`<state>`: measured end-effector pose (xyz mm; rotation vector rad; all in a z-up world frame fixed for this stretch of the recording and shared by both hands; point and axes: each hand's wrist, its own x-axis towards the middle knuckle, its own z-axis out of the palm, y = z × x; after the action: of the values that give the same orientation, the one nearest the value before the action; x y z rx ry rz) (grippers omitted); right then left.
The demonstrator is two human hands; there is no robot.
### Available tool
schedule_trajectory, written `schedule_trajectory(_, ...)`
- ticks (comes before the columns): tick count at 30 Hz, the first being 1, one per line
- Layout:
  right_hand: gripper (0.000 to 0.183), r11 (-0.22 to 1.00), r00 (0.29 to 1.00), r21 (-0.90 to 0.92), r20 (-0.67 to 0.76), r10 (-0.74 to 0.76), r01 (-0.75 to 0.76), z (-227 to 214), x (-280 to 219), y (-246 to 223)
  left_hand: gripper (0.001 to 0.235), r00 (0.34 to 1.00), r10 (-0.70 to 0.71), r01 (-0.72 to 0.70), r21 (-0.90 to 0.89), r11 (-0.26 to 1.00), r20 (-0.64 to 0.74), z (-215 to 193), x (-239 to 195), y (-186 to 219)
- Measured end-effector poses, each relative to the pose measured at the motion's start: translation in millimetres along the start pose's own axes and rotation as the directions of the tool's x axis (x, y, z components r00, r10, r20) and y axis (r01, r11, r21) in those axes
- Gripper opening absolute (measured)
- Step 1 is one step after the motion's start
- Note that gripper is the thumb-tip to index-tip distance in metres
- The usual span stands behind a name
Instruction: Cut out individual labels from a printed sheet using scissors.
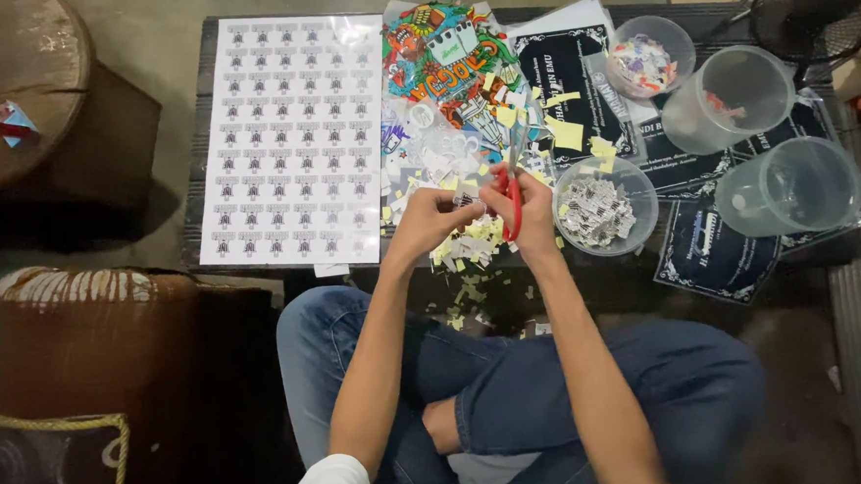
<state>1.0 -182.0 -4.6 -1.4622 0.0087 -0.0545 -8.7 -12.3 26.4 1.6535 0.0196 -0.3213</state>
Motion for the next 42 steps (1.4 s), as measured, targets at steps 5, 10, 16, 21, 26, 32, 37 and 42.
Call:
schedule_trajectory(5,0.031,0.998,0.999,0.04,0.032,0.039,-0.04,-14,4,0,0.028,0.998,0.041,-0.041,0.004,0.999,-0.038,1,15,-21)
schedule_trajectory(10,0.029,0.998,0.998,0.041,0.049,0.048,-0.05,-18,-1,0,0.025,0.989,0.096,-0.098,-0.012,0.995,-0.112,10,19,-34)
schedule_trajectory(16,0.041,0.979,0.986,-0.175,0.109,0.127,-0.107,-37,-13,2,0.029,0.989,0.142,-0.144,-0.061,0.988,-0.039,21,12,-46)
schedule_trajectory(21,0.057,0.706,0.937,-0.667,0.033,0.348,-0.239,-50,-24,-31,0.027,0.981,0.164,-0.161,-0.043,0.986,0.104,28,-2,-39)
schedule_trajectory(26,0.055,0.828,0.951,-0.489,-0.009,0.31,-0.275,-46,-35,-3,0.033,0.989,0.147,-0.146,-0.031,0.989,0.031,32,-17,-53)
schedule_trajectory(32,0.04,0.924,0.977,-0.32,-0.097,0.19,-0.212,-19,-31,3,0.022,0.977,0.142,-0.16,-0.108,0.981,-0.157,33,-17,-54)
schedule_trajectory(37,0.035,0.953,0.986,-0.258,-0.094,0.136,-0.156,-16,-29,6,0.027,0.96,0.161,-0.195,-0.135,0.971,-0.23,31,-16,-52)
schedule_trajectory(42,0.036,0.993,0.996,-0.086,-0.035,0.077,-0.08,-17,-16,25,0.016,0.943,0.082,-0.153,-0.201,0.968,-0.323,36,-5,-45)
